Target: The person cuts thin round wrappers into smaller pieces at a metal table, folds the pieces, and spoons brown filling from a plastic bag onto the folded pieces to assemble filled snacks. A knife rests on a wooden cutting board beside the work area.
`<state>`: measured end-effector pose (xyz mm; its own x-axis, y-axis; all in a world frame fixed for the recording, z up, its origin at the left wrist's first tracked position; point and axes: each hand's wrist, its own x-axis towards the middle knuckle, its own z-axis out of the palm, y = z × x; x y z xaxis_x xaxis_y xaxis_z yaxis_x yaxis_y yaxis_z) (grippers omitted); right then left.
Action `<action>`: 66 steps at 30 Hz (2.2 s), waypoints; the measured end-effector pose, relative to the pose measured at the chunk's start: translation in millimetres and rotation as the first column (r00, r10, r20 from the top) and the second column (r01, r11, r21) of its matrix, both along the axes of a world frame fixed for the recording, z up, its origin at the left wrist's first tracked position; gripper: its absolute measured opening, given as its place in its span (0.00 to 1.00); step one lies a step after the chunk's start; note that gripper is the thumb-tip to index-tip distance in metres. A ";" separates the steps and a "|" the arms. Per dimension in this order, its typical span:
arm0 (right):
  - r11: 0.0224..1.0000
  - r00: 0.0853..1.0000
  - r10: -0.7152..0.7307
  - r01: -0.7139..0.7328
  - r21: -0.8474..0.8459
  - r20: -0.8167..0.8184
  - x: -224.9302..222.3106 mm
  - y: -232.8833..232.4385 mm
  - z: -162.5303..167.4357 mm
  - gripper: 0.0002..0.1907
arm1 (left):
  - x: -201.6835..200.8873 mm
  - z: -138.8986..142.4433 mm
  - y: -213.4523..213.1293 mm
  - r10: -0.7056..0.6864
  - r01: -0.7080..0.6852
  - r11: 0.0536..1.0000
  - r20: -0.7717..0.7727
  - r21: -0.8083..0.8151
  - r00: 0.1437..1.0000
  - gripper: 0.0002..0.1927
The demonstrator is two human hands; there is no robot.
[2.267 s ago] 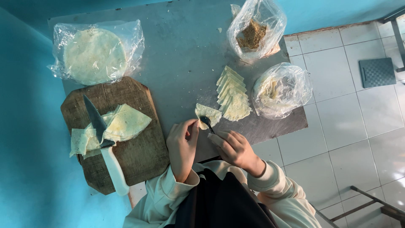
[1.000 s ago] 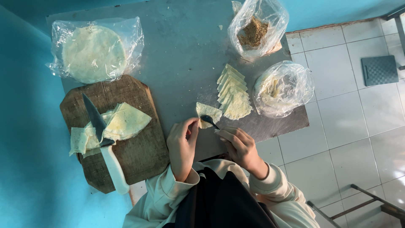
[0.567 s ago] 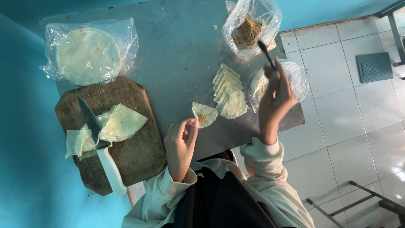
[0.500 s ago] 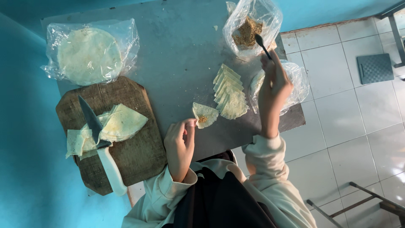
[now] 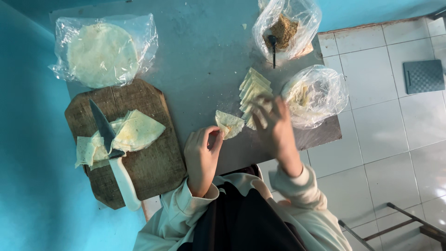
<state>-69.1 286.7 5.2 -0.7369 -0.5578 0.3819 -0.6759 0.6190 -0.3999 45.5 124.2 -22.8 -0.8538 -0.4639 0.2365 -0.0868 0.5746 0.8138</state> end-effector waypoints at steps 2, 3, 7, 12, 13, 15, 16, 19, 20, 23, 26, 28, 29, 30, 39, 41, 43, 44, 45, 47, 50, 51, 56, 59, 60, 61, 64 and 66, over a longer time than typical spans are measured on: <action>1.000 1.000 0.014 -0.014 0.010 0.012 13.3 -3.1 -3.3 0.17 | -3.7 -0.6 -0.3 0.009 -0.010 1.000 -0.025 -0.027 1.000 0.07; 1.000 1.000 0.020 -0.020 0.015 0.019 18.9 -3.8 -4.9 0.16 | -4.9 -0.7 -0.4 0.013 -0.014 0.999 -0.037 -0.041 0.999 0.07; 0.998 0.998 -0.060 0.060 0.024 0.014 28.2 -4.2 -13.6 0.14 | -5.1 -0.5 1.6 0.036 -0.043 0.993 -0.062 -0.113 0.997 0.08; 0.997 0.995 -0.081 0.080 0.011 0.053 26.5 -5.5 -25.8 0.13 | -3.4 2.0 1.8 0.030 -0.035 0.993 -0.049 -0.110 0.998 0.09; 0.996 0.993 -0.087 0.087 -0.001 0.084 26.0 -6.1 -27.7 0.12 | -3.4 2.7 1.9 0.035 -0.039 0.992 -0.042 -0.117 0.999 0.09; 0.994 0.985 -0.100 0.104 -0.021 0.144 25.2 -6.6 -30.2 0.11 | -4.0 4.1 2.9 0.044 -0.047 0.991 -0.027 -0.127 0.999 0.09; 0.994 0.983 -0.098 0.103 -0.026 0.156 24.7 -6.4 -30.8 0.10 | -4.2 4.8 3.6 0.046 -0.049 0.991 -0.032 -0.124 0.998 0.09; 0.994 0.979 -0.094 0.102 -0.036 0.180 23.3 -6.6 -30.9 0.09 | -3.4 6.8 4.7 0.044 -0.049 0.992 -0.038 -0.120 0.998 0.10; 0.994 0.980 -0.092 0.100 -0.036 0.178 22.7 -7.2 -30.4 0.09 | -3.4 7.4 4.6 0.042 -0.046 0.992 -0.038 -0.121 0.998 0.09; 0.998 0.992 -0.065 0.065 0.005 0.111 21.7 -9.0 -27.5 0.09 | -3.4 7.8 4.9 0.038 -0.041 0.992 -0.026 -0.123 0.999 0.09; 1.000 0.998 -0.023 0.022 0.019 0.050 23.0 -11.7 -21.7 0.10 | -2.4 8.4 4.6 0.041 -0.045 0.989 -0.036 -0.139 0.999 0.10; 1.000 0.999 0.000 -0.001 0.016 0.051 23.5 -12.7 -17.4 0.09 | -2.5 8.1 4.4 0.038 -0.044 0.988 -0.045 -0.149 0.998 0.11; 1.000 0.998 0.010 -0.011 0.018 0.066 23.9 -12.7 -15.2 0.09 | -2.5 7.9 4.1 0.034 -0.041 0.988 -0.045 -0.150 0.998 0.11; 1.000 0.997 0.019 -0.021 0.020 0.081 24.5 -12.9 -13.5 0.09 | -2.4 7.6 4.0 0.031 -0.038 0.988 -0.046 -0.151 0.998 0.11; 0.954 0.947 -0.042 0.132 -0.269 0.318 45.4 -22.1 -23.0 0.16 | -0.7 5.2 5.2 0.034 -0.041 0.994 -0.064 -0.104 0.997 0.11; 0.947 0.954 -0.023 0.117 -0.299 0.299 50.8 -23.0 -27.4 0.14 | 0.4 4.8 2.2 0.028 -0.032 0.995 -0.051 -0.098 0.998 0.11; 0.943 0.957 -0.020 0.115 -0.313 0.290 51.7 -22.3 -30.6 0.12 | 0.6 4.9 2.2 0.022 -0.026 0.995 -0.043 -0.098 0.999 0.11; 0.942 0.956 -0.027 0.121 -0.311 0.292 52.0 -23.3 -32.5 0.12 | 0.7 4.3 1.2 0.019 -0.023 0.994 -0.043 -0.102 0.999 0.11; 0.942 0.956 -0.033 0.128 -0.310 0.293 52.1 -24.0 -33.8 0.11 | 0.7 3.5 0.4 0.016 -0.020 0.994 -0.043 -0.106 0.999 0.11; 0.950 0.948 -0.045 0.138 -0.279 0.315 50.9 -24.5 -34.6 0.12 | 0.2 2.1 -1.1 0.016 -0.020 0.995 -0.041 -0.094 0.999 0.11; 0.964 0.970 -0.009 0.074 -0.257 0.244 49.2 -24.9 -33.0 0.12 | 0.8 0.5 -2.0 0.013 -0.016 0.996 -0.035 -0.087 0.999 0.11; 0.967 0.979 0.013 0.039 -0.252 0.201 48.3 -25.2 -32.1 0.13 | 0.7 0.1 -2.3 0.013 -0.016 0.996 -0.034 -0.088 0.999 0.11; 0.969 0.975 0.007 0.048 -0.244 0.220 46.3 -29.1 -30.0 0.12 | 0.8 -1.4 -1.4 0.020 -0.022 0.997 -0.030 -0.077 0.999 0.10; 0.969 0.979 0.001 0.049 -0.243 0.202 45.5 -31.7 -30.4 0.11 | 1.5 -3.0 -1.6 0.023 -0.027 0.995 -0.038 -0.095 0.999 0.10; 0.969 0.981 0.000 0.048 -0.244 0.193 45.3 -32.3 -30.5 0.11 | 1.7 -3.6 -1.5 0.025 -0.029 0.994 -0.043 -0.104 0.999 0.10; 0.968 0.981 -0.004 0.052 -0.244 0.195 45.5 -32.9 -30.5 0.11 | 1.9 -4.1 -1.5 0.024 -0.028 0.994 -0.041 -0.102 0.999 0.10; 0.967 0.978 -0.005 0.058 -0.247 0.208 46.2 -34.4 -29.8 0.10 | 2.4 -5.4 -1.9 0.022 -0.026 0.995 -0.038 -0.100 0.999 0.10; 0.966 0.975 0.006 0.052 -0.252 0.224 46.4 -34.8 -28.8 0.10 | 2.4 -5.8 -2.1 0.021 -0.025 0.994 -0.039 -0.106 0.999 0.10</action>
